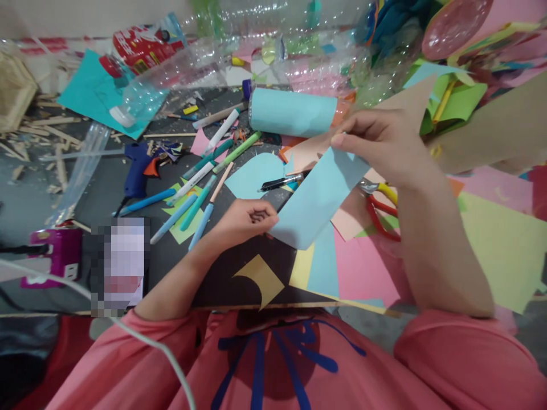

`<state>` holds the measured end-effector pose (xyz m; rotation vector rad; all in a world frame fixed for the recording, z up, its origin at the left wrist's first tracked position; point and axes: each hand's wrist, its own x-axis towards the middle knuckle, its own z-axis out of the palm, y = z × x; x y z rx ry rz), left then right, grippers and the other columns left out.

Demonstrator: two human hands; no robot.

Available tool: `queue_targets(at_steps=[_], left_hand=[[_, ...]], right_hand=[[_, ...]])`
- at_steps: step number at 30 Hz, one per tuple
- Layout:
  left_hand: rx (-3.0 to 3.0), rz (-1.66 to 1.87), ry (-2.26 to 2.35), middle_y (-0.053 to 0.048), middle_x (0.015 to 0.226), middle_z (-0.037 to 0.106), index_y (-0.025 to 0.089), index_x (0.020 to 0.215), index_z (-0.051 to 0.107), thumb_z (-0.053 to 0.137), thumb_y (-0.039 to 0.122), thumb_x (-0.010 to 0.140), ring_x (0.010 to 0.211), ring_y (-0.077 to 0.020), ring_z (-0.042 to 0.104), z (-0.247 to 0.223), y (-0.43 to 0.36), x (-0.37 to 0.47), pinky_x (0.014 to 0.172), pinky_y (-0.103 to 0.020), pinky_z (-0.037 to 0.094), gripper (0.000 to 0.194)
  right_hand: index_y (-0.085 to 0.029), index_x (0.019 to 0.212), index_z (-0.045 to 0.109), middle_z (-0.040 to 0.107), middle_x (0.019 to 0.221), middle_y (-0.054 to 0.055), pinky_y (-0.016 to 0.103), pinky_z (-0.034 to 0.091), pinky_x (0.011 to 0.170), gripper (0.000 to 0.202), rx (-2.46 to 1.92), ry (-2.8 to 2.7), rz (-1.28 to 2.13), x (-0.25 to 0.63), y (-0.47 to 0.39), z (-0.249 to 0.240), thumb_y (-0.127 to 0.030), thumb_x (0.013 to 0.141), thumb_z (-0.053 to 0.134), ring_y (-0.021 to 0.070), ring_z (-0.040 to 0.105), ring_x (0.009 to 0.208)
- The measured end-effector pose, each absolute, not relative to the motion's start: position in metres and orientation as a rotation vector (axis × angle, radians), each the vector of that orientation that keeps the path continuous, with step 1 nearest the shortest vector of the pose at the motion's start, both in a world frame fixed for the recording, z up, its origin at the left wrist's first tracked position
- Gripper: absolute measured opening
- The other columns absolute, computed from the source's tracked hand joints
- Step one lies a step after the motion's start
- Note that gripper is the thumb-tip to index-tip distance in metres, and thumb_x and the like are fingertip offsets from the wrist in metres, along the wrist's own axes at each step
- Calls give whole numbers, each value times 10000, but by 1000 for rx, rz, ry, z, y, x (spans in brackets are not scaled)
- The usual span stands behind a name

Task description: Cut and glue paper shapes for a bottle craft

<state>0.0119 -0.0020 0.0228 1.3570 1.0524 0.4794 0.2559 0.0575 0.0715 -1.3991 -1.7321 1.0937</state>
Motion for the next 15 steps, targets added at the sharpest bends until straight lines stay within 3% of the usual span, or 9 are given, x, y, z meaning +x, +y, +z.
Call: queue_targets(at_steps=[4, 9, 12, 15], left_hand=[[1437, 415, 1003, 56, 551, 345, 197, 597, 430, 539, 412, 763, 516, -80, 338, 23, -5, 16, 475, -213, 264, 293], [1500, 398, 1082, 49, 552, 251, 210, 555, 289, 462, 458, 844, 525, -87, 262, 23, -3, 13, 478, -238, 232, 418], [1413, 602, 1191, 44, 574, 281, 206, 565, 326, 518, 472, 856, 542, -92, 288, 13, -2, 10, 503, -238, 282, 439], [1213, 961, 1264, 32, 594, 368, 201, 618, 438, 557, 535, 860, 554, -101, 362, -3, 0, 7, 522, -238, 342, 429]], right_hand=[[-182, 623, 602, 538, 595, -26, 285, 305, 538, 201, -1328, -1713, 1256, 236, 50, 70, -139, 813, 651, 82, 427, 568], [-199, 679, 624, 596, 698, 12, 307, 438, 633, 275, -1318, -1842, 1058, 229, 41, 60, -379, 887, 612, 164, 570, 719], [-229, 921, 646, 670, 981, 61, 373, 489, 862, 329, -1286, -1737, 912, 227, 41, 49, -484, 966, 444, 220, 625, 989], [-270, 1210, 521, 556, 1324, 78, 378, 452, 991, 349, -1240, -1600, 950, 222, 41, 38, -498, 949, 481, 215, 524, 1236]])
